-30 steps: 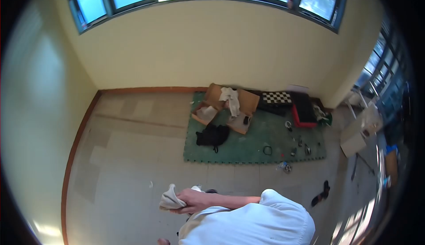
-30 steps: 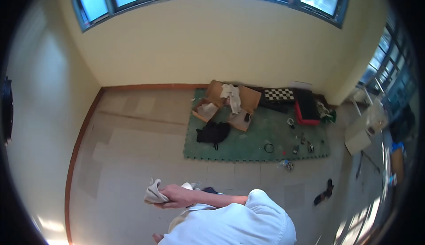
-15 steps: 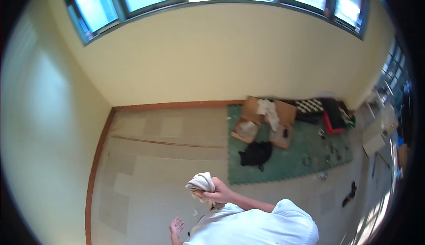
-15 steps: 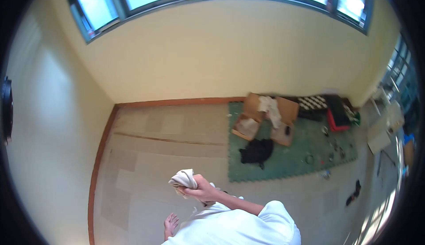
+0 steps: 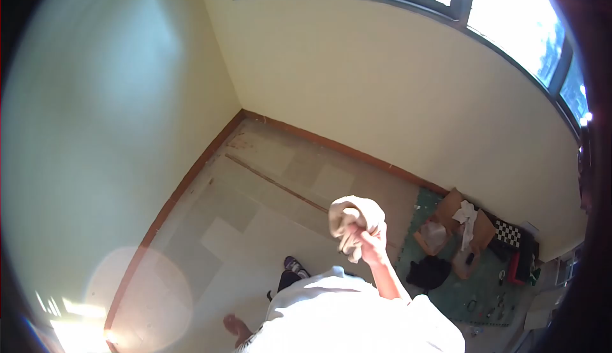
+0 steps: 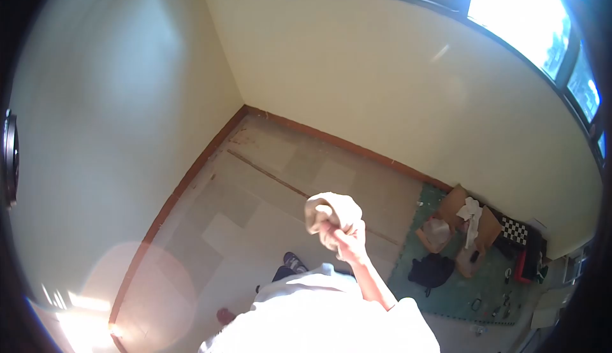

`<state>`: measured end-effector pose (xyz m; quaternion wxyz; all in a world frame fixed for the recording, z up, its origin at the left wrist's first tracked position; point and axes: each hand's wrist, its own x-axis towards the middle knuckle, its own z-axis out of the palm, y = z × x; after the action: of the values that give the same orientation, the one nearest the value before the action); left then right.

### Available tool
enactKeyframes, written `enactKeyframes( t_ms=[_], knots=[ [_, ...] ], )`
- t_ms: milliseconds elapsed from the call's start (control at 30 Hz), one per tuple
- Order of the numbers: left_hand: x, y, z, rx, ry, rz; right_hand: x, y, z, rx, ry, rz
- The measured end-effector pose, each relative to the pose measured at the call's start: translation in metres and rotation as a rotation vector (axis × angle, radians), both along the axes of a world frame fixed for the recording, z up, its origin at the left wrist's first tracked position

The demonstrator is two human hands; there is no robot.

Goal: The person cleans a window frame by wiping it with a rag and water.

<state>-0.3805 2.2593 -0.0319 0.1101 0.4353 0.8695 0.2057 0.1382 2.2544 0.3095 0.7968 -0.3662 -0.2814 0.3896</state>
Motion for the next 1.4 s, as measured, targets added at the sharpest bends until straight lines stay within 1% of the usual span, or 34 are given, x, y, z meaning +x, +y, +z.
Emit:
enactKeyframes(
  t_ms=[33, 67, 100, 167, 200, 233, 267, 300, 367, 433, 500, 533, 567, 633, 667, 700, 767, 800, 867, 900, 933, 967, 1000, 1033, 1100, 1133, 1167, 1200, 1233, 1267, 1300, 1333, 1367, 1400],
  knots=[
    [0.003, 0.036, 0.001, 0.017, 0.009, -0.027, -0.001, 0.025, -0.001, -0.055, -0.013, -0.070],
    [0.017, 0.063, 0.001, -0.002, -0.425, -0.047, -0.014, 0.027, 0.002, -0.054, -0.024, -0.159],
    [0.023, 0.099, -0.013, -0.036, -0.751, -0.055, -0.021, 0.034, 0.016, -0.060, -0.025, -0.248],
    [0.046, 0.189, -0.013, -0.325, -0.716, -0.336, -0.025, 0.072, 0.028, -0.072, -0.121, -0.295],
    [0.053, 0.242, -0.019, -0.386, -0.747, -0.562, -0.020, 0.105, 0.020, -0.102, -0.189, -0.340],
    [0.080, 0.282, 0.004, -0.431, -0.856, -0.466, -0.010, 0.132, 0.020, -0.139, -0.231, -0.345],
    [0.105, 0.321, 0.023, -0.368, -0.898, -0.476, 0.003, 0.163, 0.026, -0.191, -0.363, -0.392],
    [0.124, 0.326, 0.041, -0.298, -0.847, -0.488, 0.001, 0.165, 0.033, -0.214, -0.516, -0.438],
    [0.169, 0.371, 0.094, -0.179, -0.805, -0.418, 0.000, 0.222, 0.046, -0.268, -0.522, -0.468],
    [0.189, 0.407, 0.108, -0.132, -0.715, -0.426, 0.014, 0.281, 0.034, -0.252, -0.612, -0.485],
    [0.186, 0.438, 0.104, -0.122, -0.591, -0.469, 0.015, 0.337, 0.034, -0.223, -0.673, -0.458],
    [0.178, 0.440, 0.098, -0.103, -0.621, -0.431, 0.018, 0.349, 0.036, -0.169, -0.750, -0.486],
    [0.166, 0.460, 0.075, -0.094, -0.652, -0.397, 0.023, 0.380, 0.032, -0.127, -0.829, -0.518],
    [0.117, 0.462, 0.020, -0.128, -0.763, -0.336, 0.032, 0.425, 0.012, -0.212, -0.845, -0.575],
    [0.084, 0.470, -0.021, -0.130, -0.853, -0.322, 0.035, 0.450, 0.006, -0.233, -0.761, -0.589],
    [0.036, 0.472, -0.089, -0.242, -0.660, -0.498, 0.038, 0.478, 0.008, -0.202, -0.650, -0.621],
    [-0.001, 0.463, -0.056, -0.458, -0.800, -0.657, 0.032, 0.508, 0.014, -0.112, -0.424, -0.683],
    [-0.002, 0.478, -0.034, -0.788, -0.810, -0.314, 0.036, 0.529, 0.009, -0.138, -0.335, -0.693],
    [-0.011, 0.519, -0.017, -0.878, -0.662, -0.430, 0.039, 0.554, -0.009, -0.151, -0.186, -0.731],
    [-0.016, 0.532, -0.004, -0.843, -0.721, -0.415, 0.040, 0.562, -0.013, -0.130, -0.124, -0.764],
    [-0.014, 0.548, 0.021, -0.807, -0.780, -0.400, 0.039, 0.571, -0.005, -0.054, -0.083, -0.740],
    [-0.007, 0.582, 0.024, -0.806, -0.779, -0.412, 0.035, 0.579, 0.007, 0.020, -0.045, -0.712],
    [0.008, 0.633, 0.013, -0.791, -0.749, -0.442, 0.033, 0.585, 0.012, 0.087, -0.009, -0.683],
    [0.031, 0.691, 0.001, -0.779, -0.668, -0.463, 0.036, 0.586, 0.009, 0.084, -0.086, -0.680],
    [0.103, 0.832, -0.012, -0.669, -0.429, -0.527, 0.046, 0.603, -0.007, 0.059, -0.229, -0.682],
    [0.150, 0.901, -0.007, -0.554, -0.380, -0.598, 0.050, 0.613, -0.007, 0.039, -0.228, -0.715],
    [0.203, 0.964, 0.017, -0.360, -0.369, -0.737, 0.052, 0.622, -0.006, 0.015, -0.222, -0.747],
    [0.259, 1.037, 0.045, -0.250, -0.521, -0.894, 0.054, 0.631, -0.004, -0.012, -0.214, -0.779],
    [0.330, 1.043, 0.187, -0.264, -0.680, -0.935, 0.053, 0.635, -0.001, -0.023, -0.198, -0.810],
    [0.379, 1.103, 0.184, 0.078, -0.697, -1.103, 0.054, 0.644, 0.002, -0.035, -0.183, -0.842],
    [0.432, 1.143, 0.214, 0.261, -0.816, -1.197, 0.051, 0.651, 0.003, -0.045, -0.168, -0.873],
    [0.479, 1.176, 0.257, 0.302, -0.959, -1.327, 0.049, 0.664, 0.002, -0.143, -0.065, -1.010],
    [0.517, 1.187, 0.322, 0.256, -0.865, -1.372, 0.046, 0.675, 0.000, -0.123, -0.088, -1.046],
    [0.552, 1.201, 0.368, 0.427, -0.714, -1.458, 0.043, 0.683, -0.001, -0.112, -0.114, -1.079]
  ],
)
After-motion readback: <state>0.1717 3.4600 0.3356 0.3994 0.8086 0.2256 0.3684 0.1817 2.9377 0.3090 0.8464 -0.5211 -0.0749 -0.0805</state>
